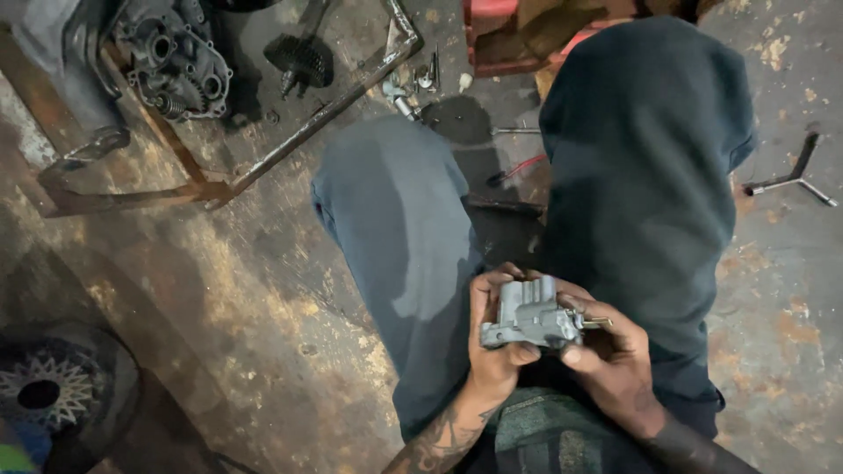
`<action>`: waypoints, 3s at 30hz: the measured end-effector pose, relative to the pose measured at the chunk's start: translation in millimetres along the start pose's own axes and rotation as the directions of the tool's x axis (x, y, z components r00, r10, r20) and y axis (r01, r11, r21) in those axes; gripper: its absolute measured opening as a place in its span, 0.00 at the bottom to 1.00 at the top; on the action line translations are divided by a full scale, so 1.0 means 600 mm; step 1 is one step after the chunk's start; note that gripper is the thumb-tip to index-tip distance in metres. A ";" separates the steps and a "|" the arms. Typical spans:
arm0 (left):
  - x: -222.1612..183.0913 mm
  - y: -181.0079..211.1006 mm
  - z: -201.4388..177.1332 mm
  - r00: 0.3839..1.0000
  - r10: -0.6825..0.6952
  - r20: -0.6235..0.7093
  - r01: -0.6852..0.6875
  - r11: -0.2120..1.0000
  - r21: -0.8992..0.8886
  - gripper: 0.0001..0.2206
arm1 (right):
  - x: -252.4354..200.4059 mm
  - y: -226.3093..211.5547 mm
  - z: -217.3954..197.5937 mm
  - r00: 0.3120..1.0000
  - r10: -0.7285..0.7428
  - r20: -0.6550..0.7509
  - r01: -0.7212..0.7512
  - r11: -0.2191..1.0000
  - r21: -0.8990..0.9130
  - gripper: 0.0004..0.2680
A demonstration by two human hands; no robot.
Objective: Disassembling a motorcycle carburetor using a screwdriver to remove screws and inspect internal parts
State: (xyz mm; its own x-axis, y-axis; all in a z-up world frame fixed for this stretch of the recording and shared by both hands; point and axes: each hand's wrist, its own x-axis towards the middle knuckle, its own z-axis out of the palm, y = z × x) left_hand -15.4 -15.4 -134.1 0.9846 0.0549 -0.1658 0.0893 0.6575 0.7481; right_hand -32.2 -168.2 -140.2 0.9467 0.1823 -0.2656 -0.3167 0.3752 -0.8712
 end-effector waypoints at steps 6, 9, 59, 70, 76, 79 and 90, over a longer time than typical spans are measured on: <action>-0.006 -0.003 -0.007 0.998 -0.038 -0.046 0.046 0.979 0.199 0.42 | 0.013 -0.025 0.025 0.999 -0.038 -0.001 0.038 0.997 -0.070 0.23; -0.007 -0.003 -0.002 0.991 -0.122 -0.057 0.131 0.970 0.207 0.38 | 0.013 -0.022 0.014 0.997 -0.073 -0.041 0.066 0.987 -0.145 0.23; -0.033 0.027 0.028 0.999 -0.016 -0.034 0.031 0.861 0.507 0.36 | 0.004 -0.075 0.002 0.944 -0.126 0.305 0.271 0.823 -0.499 0.16; -0.032 0.032 0.025 0.998 0.051 -0.041 -0.017 0.804 0.594 0.38 | 0.004 -0.072 0.015 0.935 -0.109 0.337 0.239 0.896 -0.374 0.18; -0.039 0.023 0.026 0.996 0.085 -0.015 -0.059 0.806 0.589 0.41 | -0.014 -0.050 0.030 0.936 -0.245 0.251 0.343 0.792 -0.505 0.24; -0.039 0.024 0.027 0.997 0.070 -0.037 -0.035 0.812 0.583 0.41 | -0.024 -0.042 0.034 0.944 -0.283 0.167 0.328 0.826 -0.458 0.22; -0.043 0.021 0.026 0.954 0.290 -0.071 -0.135 0.629 0.766 0.43 | -0.015 -0.071 0.062 0.940 -0.324 0.112 0.321 0.720 -0.615 0.16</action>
State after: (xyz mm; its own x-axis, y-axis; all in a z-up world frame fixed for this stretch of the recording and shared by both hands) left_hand -37.5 -20.5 -110.1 0.9550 0.2964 0.0135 0.0386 -0.1694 0.9848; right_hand -29.5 -152.0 -85.5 0.9854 0.1512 0.0784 0.1122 -0.2300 -0.9667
